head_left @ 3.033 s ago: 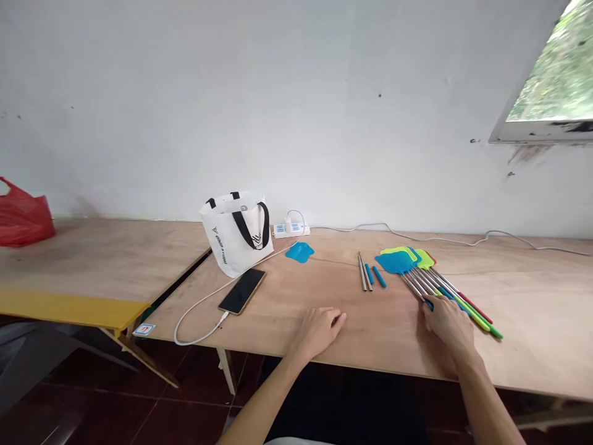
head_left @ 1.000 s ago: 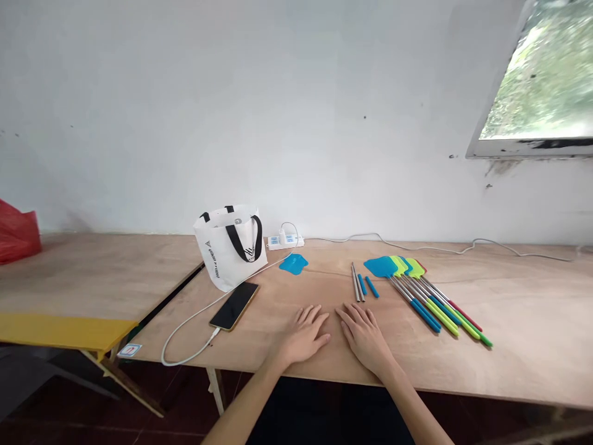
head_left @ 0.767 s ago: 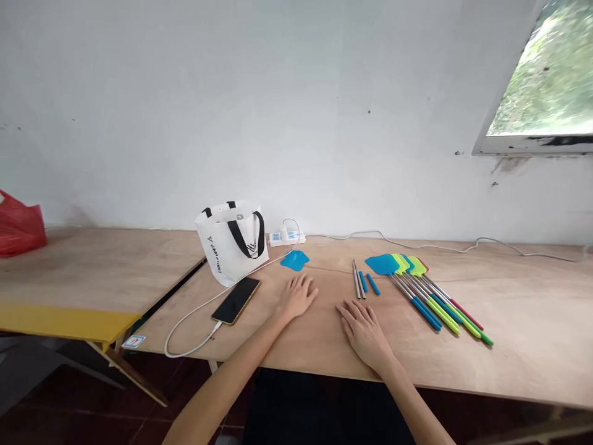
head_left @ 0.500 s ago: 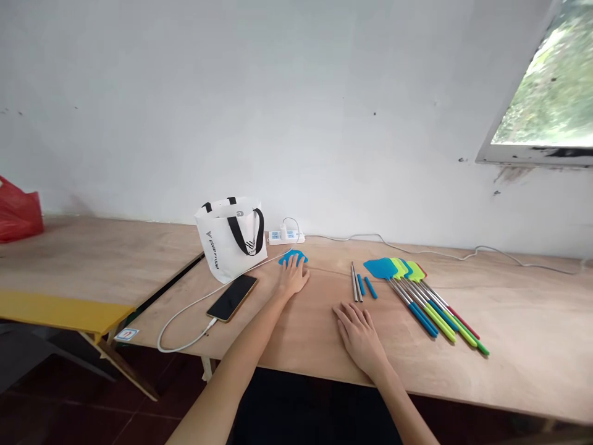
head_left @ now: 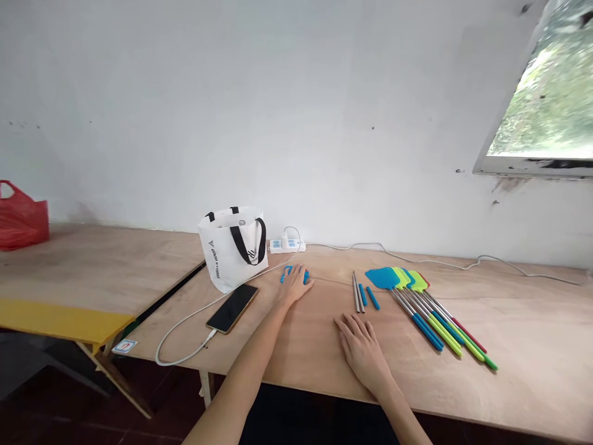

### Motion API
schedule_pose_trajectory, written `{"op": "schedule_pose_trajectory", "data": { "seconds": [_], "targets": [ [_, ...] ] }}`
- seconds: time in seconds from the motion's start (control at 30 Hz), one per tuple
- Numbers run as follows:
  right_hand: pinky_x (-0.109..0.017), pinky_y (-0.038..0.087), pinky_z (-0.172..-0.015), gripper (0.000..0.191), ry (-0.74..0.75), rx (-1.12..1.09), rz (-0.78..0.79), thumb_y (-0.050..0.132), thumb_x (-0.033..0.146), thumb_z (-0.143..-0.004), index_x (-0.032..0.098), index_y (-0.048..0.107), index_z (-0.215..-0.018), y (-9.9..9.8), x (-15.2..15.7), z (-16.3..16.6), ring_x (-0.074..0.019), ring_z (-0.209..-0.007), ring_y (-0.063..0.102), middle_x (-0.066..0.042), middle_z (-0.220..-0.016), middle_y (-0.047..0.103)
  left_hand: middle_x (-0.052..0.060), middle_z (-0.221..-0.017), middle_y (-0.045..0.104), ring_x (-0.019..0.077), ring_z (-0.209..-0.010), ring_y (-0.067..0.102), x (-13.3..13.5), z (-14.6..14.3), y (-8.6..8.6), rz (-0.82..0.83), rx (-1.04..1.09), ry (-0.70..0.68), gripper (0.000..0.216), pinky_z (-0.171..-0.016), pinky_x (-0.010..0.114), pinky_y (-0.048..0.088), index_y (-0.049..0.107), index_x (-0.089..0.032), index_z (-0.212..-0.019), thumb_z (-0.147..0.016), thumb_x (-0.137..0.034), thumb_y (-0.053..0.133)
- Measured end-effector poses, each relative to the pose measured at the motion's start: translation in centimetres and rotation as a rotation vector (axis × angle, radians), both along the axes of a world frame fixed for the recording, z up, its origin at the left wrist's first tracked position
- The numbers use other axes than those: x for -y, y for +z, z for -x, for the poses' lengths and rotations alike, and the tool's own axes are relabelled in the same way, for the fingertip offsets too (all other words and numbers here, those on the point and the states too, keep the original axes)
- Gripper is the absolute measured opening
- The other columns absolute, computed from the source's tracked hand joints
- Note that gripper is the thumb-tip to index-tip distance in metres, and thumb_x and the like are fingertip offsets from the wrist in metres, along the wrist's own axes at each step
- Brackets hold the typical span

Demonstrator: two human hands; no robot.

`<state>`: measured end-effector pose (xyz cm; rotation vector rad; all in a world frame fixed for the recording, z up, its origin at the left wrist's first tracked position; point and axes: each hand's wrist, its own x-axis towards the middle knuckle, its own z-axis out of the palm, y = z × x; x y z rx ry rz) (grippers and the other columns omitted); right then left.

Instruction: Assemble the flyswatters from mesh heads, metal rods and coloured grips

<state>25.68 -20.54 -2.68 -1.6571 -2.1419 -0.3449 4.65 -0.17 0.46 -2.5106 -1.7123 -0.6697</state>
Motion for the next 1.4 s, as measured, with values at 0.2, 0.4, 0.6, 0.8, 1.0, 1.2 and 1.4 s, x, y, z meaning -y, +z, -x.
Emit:
{"op": "schedule_pose_trajectory", "data": {
  "seconds": [0.2, 0.4, 0.6, 0.8, 1.0, 1.2, 1.4],
  "targets": [
    [-0.055, 0.037, -0.112, 0.046, -0.008, -0.019, -0.003, 0.032, 0.026, -0.104, 0.029, 0.059, -0.14, 0.2, 0.1, 0.3, -0.0296, -0.136, 0.05, -0.008, -0.145, 0.059, 0.008, -0.15, 0.051, 0.0355, -0.137, 0.042, -0.3, 0.3, -0.7, 0.029, -0.02, 0.062, 0.044, -0.111, 0.053, 0.031, 0.057, -0.032, -0.135, -0.1, -0.053, 0.044],
    [-0.043, 0.046, -0.1, 0.043, 0.038, -0.044, 0.029, 0.033, 0.027, -0.103, 0.028, 0.062, -0.135, 1.8, -0.1, -0.5, -0.0264, -0.121, 0.059, -0.009, -0.138, 0.063, 0.012, -0.145, 0.054, 0.0361, -0.134, 0.044, 0.3, 0.4, -0.4, 0.011, -0.025, 0.082, 0.049, -0.11, 0.051, 0.033, 0.059, -0.028, -0.133, -0.096, -0.059, 0.048],
    [-0.049, 0.042, -0.105, 0.045, -0.129, -0.041, 0.035, 0.032, 0.029, -0.102, 0.019, 0.06, -0.136, 3.7, -3.8, -4.0, -0.0318, -0.134, 0.05, -0.017, -0.143, 0.057, 0.008, -0.142, 0.057, 0.031, -0.131, 0.049, 1.0, 0.5, 0.2, 0.018, -0.012, 0.005, 0.041, -0.111, 0.047, 0.033, 0.057, -0.028, -0.132, -0.099, -0.051, 0.046],
    [-0.067, 0.018, -0.117, 0.067, -0.286, -0.02, 0.173, 0.039, 0.057, -0.1, 0.022, 0.037, -0.157, 2.7, -8.2, -5.2, -0.0394, -0.153, 0.02, -0.017, -0.165, 0.029, 0.003, -0.136, 0.059, 0.025, -0.123, 0.056, 2.5, 0.8, 0.9, 0.029, -0.023, -0.167, 0.042, -0.108, 0.035, 0.038, 0.062, -0.031, -0.128, -0.094, -0.056, 0.056],
    [-0.057, 0.023, -0.121, 0.057, -0.142, -0.046, 0.231, 0.028, 0.031, -0.102, 0.015, 0.041, -0.155, 0.5, -10.3, -5.5, -0.0307, -0.154, 0.024, -0.015, -0.163, 0.034, 0.005, -0.127, 0.062, 0.0259, -0.121, 0.056, 3.7, 0.4, 1.3, 0.012, 0.015, -0.106, 0.035, -0.104, 0.039, 0.04, 0.064, -0.027, -0.119, -0.095, -0.051, 0.056],
    [-0.045, 0.032, -0.123, 0.054, 0.087, -0.085, 0.112, 0.028, 0.025, -0.1, 0.014, 0.055, -0.146, -0.9, -7.9, -3.1, -0.0248, -0.151, 0.031, -0.01, -0.159, 0.043, 0.006, -0.122, 0.063, 0.0271, -0.116, 0.058, 4.4, 0.4, 1.5, 0.013, 0.014, -0.082, 0.025, -0.106, 0.045, 0.036, 0.066, -0.026, -0.115, -0.098, -0.04, 0.053],
    [-0.045, 0.038, -0.121, 0.052, 0.224, -0.153, 0.056, 0.034, 0.022, -0.099, 0.021, 0.054, -0.147, -0.9, -4.0, -0.4, -0.0236, -0.149, 0.036, -0.005, -0.159, 0.044, 0.004, -0.121, 0.061, 0.0243, -0.115, 0.058, 5.9, 0.8, 1.6, 0.021, 0.007, -0.134, 0.022, -0.105, 0.04, 0.039, 0.068, -0.03, -0.113, -0.099, -0.037, 0.053]
  ]
}}
